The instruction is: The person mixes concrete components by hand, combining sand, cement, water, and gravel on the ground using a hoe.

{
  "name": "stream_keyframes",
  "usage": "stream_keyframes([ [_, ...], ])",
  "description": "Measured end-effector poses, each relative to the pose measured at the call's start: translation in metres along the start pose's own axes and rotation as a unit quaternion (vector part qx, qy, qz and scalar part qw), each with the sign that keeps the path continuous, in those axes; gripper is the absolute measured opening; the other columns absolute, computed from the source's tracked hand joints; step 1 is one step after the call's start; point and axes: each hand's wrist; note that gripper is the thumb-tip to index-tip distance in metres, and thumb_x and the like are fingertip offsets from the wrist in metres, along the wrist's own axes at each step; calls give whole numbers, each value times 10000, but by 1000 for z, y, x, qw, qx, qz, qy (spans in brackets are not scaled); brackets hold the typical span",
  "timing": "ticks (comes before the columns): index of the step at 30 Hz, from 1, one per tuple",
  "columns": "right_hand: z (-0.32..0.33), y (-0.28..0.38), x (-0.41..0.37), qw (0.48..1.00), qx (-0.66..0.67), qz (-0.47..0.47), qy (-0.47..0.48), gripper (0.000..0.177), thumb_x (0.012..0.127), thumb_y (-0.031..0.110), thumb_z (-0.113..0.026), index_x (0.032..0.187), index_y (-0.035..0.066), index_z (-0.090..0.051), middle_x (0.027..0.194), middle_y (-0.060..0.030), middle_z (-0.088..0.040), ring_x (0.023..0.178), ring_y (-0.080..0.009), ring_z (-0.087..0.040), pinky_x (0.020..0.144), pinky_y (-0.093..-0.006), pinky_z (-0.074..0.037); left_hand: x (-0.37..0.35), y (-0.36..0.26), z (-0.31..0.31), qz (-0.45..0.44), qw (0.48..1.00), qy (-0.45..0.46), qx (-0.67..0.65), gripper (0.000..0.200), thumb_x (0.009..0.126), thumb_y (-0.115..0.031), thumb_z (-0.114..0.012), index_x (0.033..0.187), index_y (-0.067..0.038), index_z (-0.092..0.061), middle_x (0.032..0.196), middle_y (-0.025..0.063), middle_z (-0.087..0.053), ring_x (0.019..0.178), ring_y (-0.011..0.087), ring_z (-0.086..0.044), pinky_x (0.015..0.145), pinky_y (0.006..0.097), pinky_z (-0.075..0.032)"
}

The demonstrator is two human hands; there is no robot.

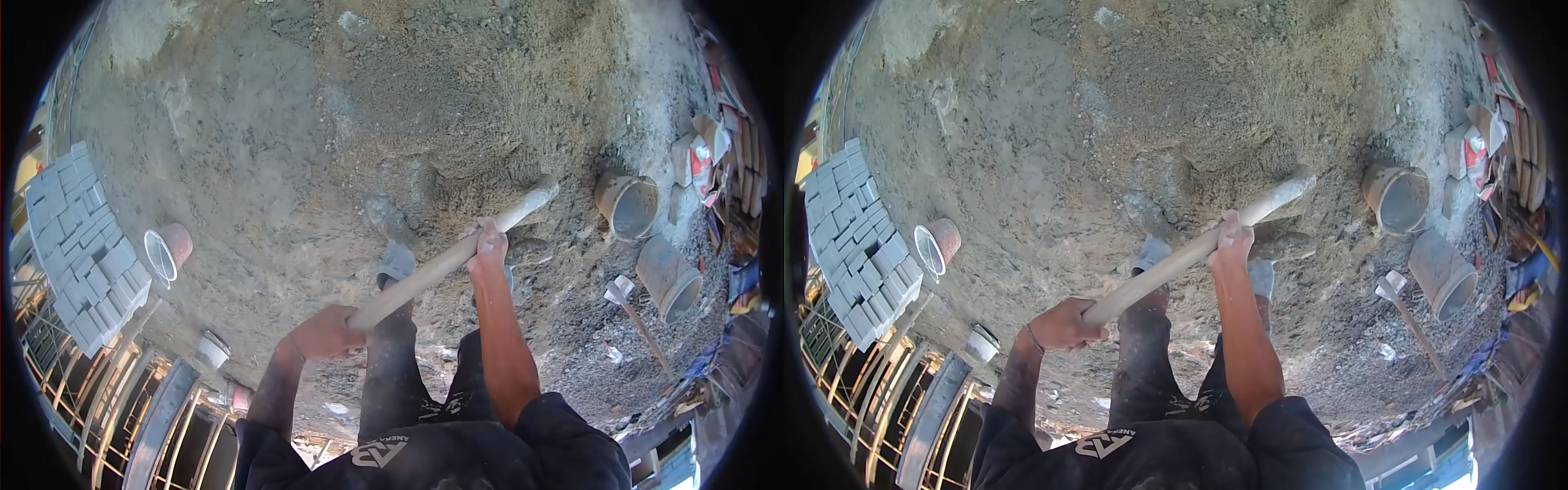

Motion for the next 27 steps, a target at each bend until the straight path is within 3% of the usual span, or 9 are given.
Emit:
stream_keyframes([
  [6, -8, -42, -78, 991, -64, 115, -25, 166, 736, 42, -575, 814, 41, -428, 691, -53, -434, 554, -176, -472, 490, -331, -421, 39, 133, 19, -65, 951, -189, 234, 240, 640, -146, -653, 822, -18, -566, 640, 84, -585, 531, 195, -571, 497, 312, -452],
  [8, -13, -37, -79, 987, -71, 133, -46, 170, 719, 15, -569, 804, 44, -426, 675, -53, -432, 554, -177, -475, 495, -331, -423, 85, 150, 16, -80, 904, -287, 308, 273, 610, -205, -650, 850, -93, -584, 770, 135, -607, 777, 313, -580, 648, 403, -453],
  [12, -5, 9, -79, 985, -96, 146, 0, 107, 700, 4, -487, 759, 56, -413, 595, -41, -397, 491, -168, -420, 483, -320, -407, 124, 144, -38, -223, 880, -375, 189, 218, 655, -208, -628, 840, -108, -571, 734, 134, -605, 756, 329, -583, 651, 409, -461],
  [16, -55, 34, -94, 969, -194, 133, 79, 95, 713, 45, -488, 752, 57, -403, 592, -35, -386, 479, -155, -397, 480, -311, -398, 93, 127, -101, -220, 889, -394, 76, 308, 645, -192, -639, 924, -81, -573, 748, 153, -604, 744, 338, -587, 657, 390, -461],
  [17, -70, 35, -89, 957, -243, 80, 137, 105, 714, 53, -495, 760, 59, -400, 593, -34, -384, 481, -151, -398, 479, -307, -396, 94, 129, -114, -247, 914, -321, -12, 313, 648, -187, -634, 930, -66, -568, 735, 156, -602, 725, 330, -593, 657, 383, -461],
  [19, -97, 23, -68, 923, -302, -31, 235, 127, 718, 64, -508, 782, 58, -399, 600, -33, -383, 483, -145, -399, 476, -304, -394, 98, 117, -135, -268, 924, -252, -102, 320, 652, -183, -628, 936, -51, -563, 722, 158, -600, 706, 322, -598, 658, 376, -461],
  [21, -133, -15, -28, 875, -348, -109, 317, 157, 725, 75, -531, 810, 54, -401, 624, -37, -408, 490, -142, -416, 472, -303, -404, 100, 78, -151, -167, 894, -365, -200, 306, 671, -183, -615, 904, 3, -545, 662, 161, -586, 608, 269, -605, 579, 357, -465],
  [25, -176, -121, 52, 707, -613, 60, 346, 236, 700, 148, -623, 816, -32, -524, 575, -77, -542, 476, -178, -547, 444, -321, -448, 155, 5, -102, -130, 794, -361, -472, 269, 713, -146, -590, 797, 97, -511, 599, 127, -565, 453, 176, -561, 397, 307, -425],
  [27, -178, -139, 81, 654, -671, 59, 344, 263, 689, 168, -634, 810, -46, -538, 576, -100, -557, 503, -192, -572, 461, -324, -457, 159, -25, -91, -126, 807, -374, -440, 238, 725, -129, -578, 764, 96, -510, 578, 114, -556, 443, 173, -555, 387, 304, -429],
])
Point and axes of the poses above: each hand's wrist, its own x-axis towards the middle knuckle, its own z-axis out of the back of the hand, y = z × x
